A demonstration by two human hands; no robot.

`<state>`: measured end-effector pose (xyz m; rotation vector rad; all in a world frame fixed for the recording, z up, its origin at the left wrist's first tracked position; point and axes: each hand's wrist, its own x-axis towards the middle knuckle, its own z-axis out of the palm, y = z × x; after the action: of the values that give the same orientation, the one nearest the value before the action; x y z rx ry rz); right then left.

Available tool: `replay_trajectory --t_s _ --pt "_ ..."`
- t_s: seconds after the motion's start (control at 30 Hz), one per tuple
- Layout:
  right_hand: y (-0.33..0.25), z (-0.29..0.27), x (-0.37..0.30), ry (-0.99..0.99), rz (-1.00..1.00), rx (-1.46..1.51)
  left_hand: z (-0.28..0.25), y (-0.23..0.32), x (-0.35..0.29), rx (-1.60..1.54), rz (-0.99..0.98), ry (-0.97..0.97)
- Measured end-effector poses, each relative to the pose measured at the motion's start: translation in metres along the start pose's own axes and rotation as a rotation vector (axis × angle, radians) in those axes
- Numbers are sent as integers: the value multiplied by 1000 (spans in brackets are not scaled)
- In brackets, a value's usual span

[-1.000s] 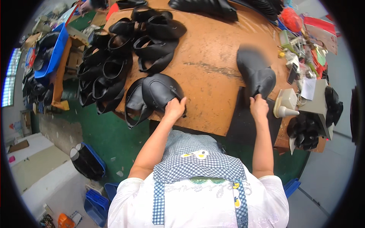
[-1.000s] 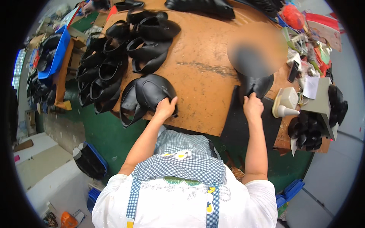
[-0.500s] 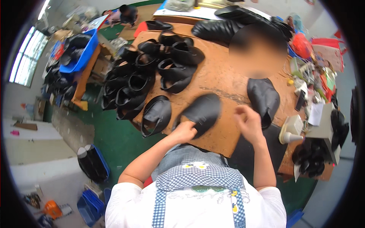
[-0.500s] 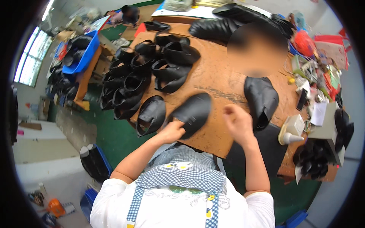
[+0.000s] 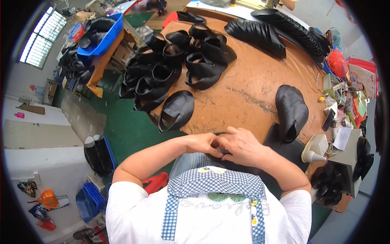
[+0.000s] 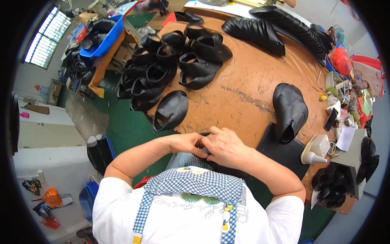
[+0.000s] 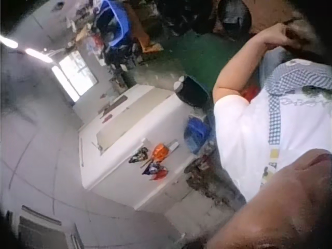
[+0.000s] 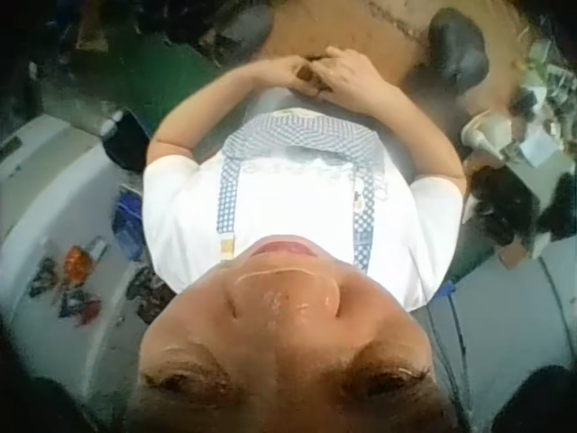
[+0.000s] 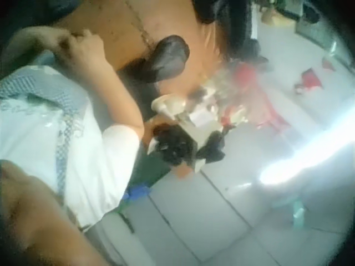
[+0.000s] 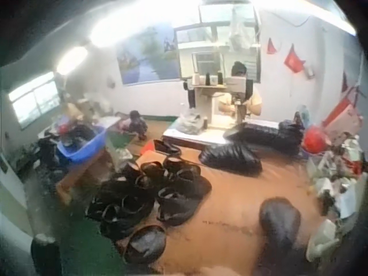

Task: Assembling and folding edges of black shoe upper components at a factory workbench.

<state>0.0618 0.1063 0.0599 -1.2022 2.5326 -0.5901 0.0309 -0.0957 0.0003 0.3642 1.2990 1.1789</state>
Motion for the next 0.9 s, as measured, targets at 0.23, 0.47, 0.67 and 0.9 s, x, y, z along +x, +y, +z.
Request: replay_trajectory --t_s 0.23,0.47,0.67,0.9 --pt "36 -6 -27 -419 189 211 29 18 7 627 396 302" --pt "29 39 -51 151 114 556 27 29 2 508 238 257" --pt "18 31 -53 206 224 515 25 29 8 431 266 356" --pt "42 47 -73 -42 433 1303 56 32 16 620 698 534"
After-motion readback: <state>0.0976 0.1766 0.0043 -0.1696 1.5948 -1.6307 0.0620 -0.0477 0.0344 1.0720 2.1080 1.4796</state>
